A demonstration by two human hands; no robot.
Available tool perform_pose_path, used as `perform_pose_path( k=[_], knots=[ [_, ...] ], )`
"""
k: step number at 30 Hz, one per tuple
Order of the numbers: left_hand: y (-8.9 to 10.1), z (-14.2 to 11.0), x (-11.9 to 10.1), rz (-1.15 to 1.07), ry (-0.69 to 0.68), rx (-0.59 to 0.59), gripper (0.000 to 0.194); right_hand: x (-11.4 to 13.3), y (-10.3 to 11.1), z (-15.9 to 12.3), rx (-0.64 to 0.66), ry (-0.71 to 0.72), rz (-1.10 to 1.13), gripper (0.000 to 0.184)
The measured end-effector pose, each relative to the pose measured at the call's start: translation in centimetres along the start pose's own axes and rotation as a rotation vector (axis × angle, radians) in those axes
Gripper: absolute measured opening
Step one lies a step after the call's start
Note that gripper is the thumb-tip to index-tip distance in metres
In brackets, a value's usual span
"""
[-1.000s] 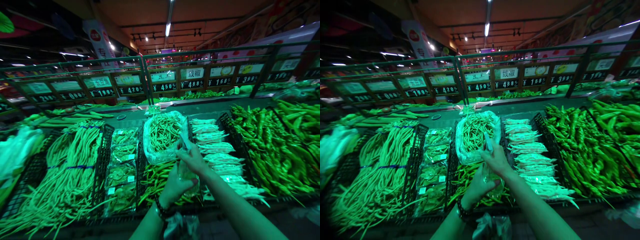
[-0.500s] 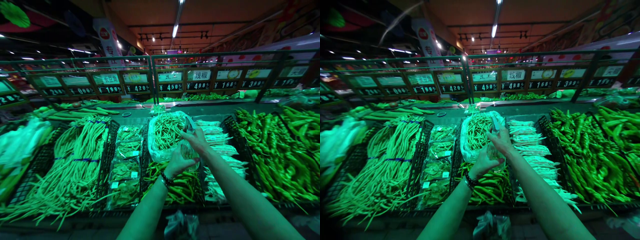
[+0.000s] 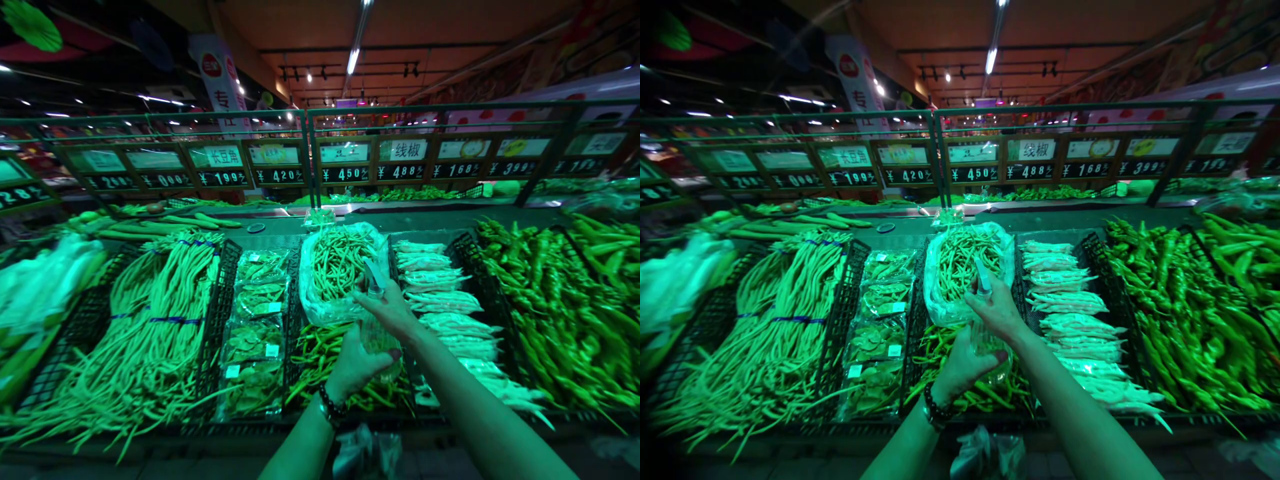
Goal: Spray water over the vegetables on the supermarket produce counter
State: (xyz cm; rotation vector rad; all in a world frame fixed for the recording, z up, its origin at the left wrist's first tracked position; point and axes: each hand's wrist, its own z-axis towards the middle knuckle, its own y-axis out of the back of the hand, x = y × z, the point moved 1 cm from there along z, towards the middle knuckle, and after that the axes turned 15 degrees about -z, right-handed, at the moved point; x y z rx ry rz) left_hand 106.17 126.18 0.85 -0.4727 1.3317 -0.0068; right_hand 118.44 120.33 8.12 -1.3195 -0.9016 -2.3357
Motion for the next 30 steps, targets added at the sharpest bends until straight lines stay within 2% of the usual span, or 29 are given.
perform_pose_path(
  k=[5,10,16,22,27,30],
  knots=[
    [-0.1,-1.0,0.6,-0.041,0.059,0.013,0.077,-0.5,-0.3,-1.7,0.002,-0.021,-0.003,0.023],
    [-0.8,-1.0,1.1,-0.021,0.076,0.002,0.075,-0.6,1.1,-2.4,-0.025,0.003,-0.028,0.030],
    [-3.4,0.1,1.9,-0.081,0.103,0.059,0.067,-1.9,3.7,-3.1,-0.078,-0.011,-0.039,0.021],
    [-6.0,1.6,4.1,-0.069,0.148,0.113,0.068,-2.6,6.9,-4.6,-0.149,-0.078,-0.020,0.039],
    [-8.5,2.8,4.4,-0.077,0.121,0.248,0.077,-3.6,9.6,-5.6,-0.243,-0.115,-0.050,0.021],
    [-10.0,3.3,4.3,-0.093,0.138,0.289,0.077,-4.3,11.1,-6.2,-0.316,-0.126,-0.081,0.020]
  ],
)
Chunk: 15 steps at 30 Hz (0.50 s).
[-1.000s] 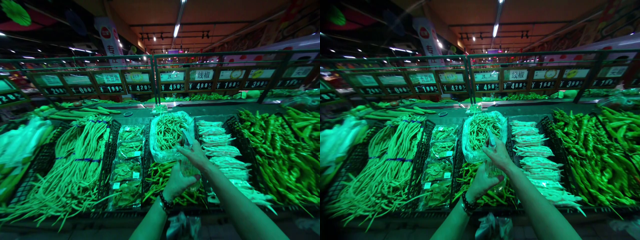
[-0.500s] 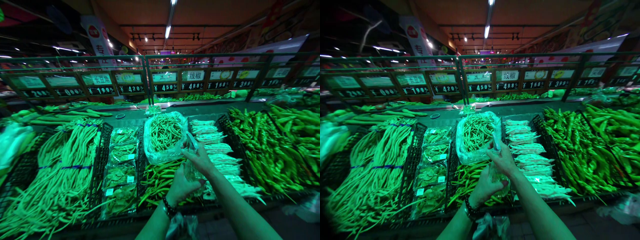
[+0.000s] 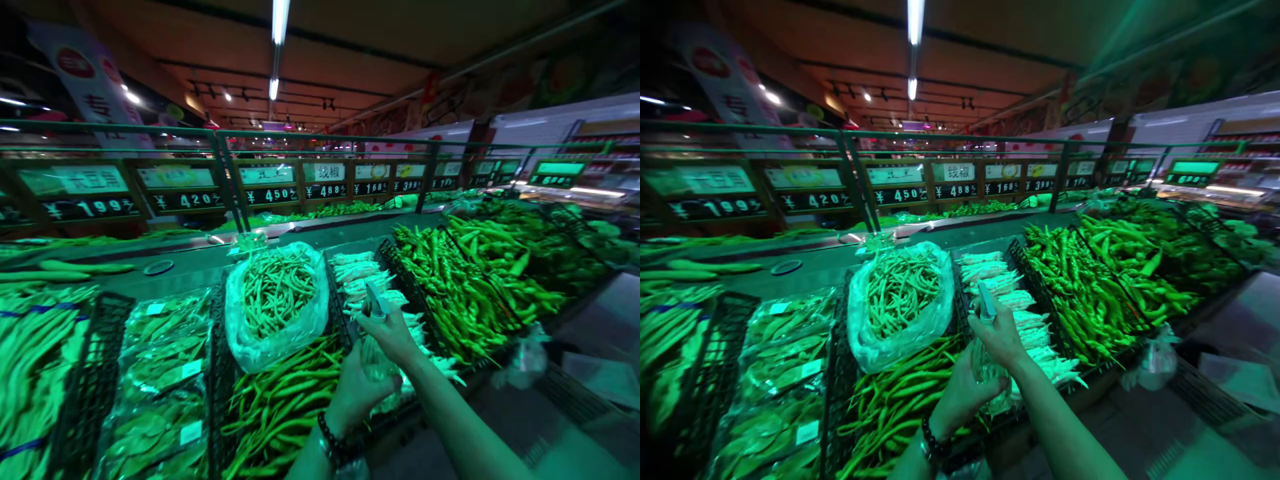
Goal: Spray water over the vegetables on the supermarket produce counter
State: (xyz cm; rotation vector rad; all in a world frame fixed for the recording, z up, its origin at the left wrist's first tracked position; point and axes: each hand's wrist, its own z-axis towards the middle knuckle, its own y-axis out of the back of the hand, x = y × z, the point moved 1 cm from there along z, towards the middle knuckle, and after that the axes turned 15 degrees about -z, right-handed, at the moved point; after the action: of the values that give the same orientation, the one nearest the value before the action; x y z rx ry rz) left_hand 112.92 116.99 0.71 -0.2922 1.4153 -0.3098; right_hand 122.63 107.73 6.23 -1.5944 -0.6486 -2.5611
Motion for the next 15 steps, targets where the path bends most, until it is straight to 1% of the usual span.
perform_pose_path(
  k=[2,5,7,9,11,13,15],
  knots=[
    [-0.7,0.5,0.3,-0.035,0.020,0.020,0.075,-0.4,0.8,-0.1,-0.025,0.002,-0.004,0.019],
    [-1.4,1.4,1.2,-0.104,0.033,0.061,0.074,-0.6,1.9,-0.1,-0.046,0.009,0.007,0.034],
    [-1.7,2.3,1.4,-0.070,0.033,0.065,0.069,-0.6,2.7,0.4,-0.056,0.021,0.019,0.040],
    [-2.0,3.5,1.2,0.027,0.018,0.052,0.065,-0.6,3.6,1.4,-0.071,0.034,0.019,0.036],
    [-2.2,5.2,0.5,0.105,-0.007,0.052,0.065,-0.5,4.6,3.0,-0.111,0.037,0.001,0.027],
    [-2.5,7.2,-0.5,0.156,-0.051,0.109,0.067,-0.5,5.7,4.8,-0.159,0.031,-0.016,0.023],
    [-2.6,9.1,-1.4,0.174,-0.073,0.116,0.068,-0.6,6.6,6.5,-0.188,0.024,-0.021,0.021]
  ],
)
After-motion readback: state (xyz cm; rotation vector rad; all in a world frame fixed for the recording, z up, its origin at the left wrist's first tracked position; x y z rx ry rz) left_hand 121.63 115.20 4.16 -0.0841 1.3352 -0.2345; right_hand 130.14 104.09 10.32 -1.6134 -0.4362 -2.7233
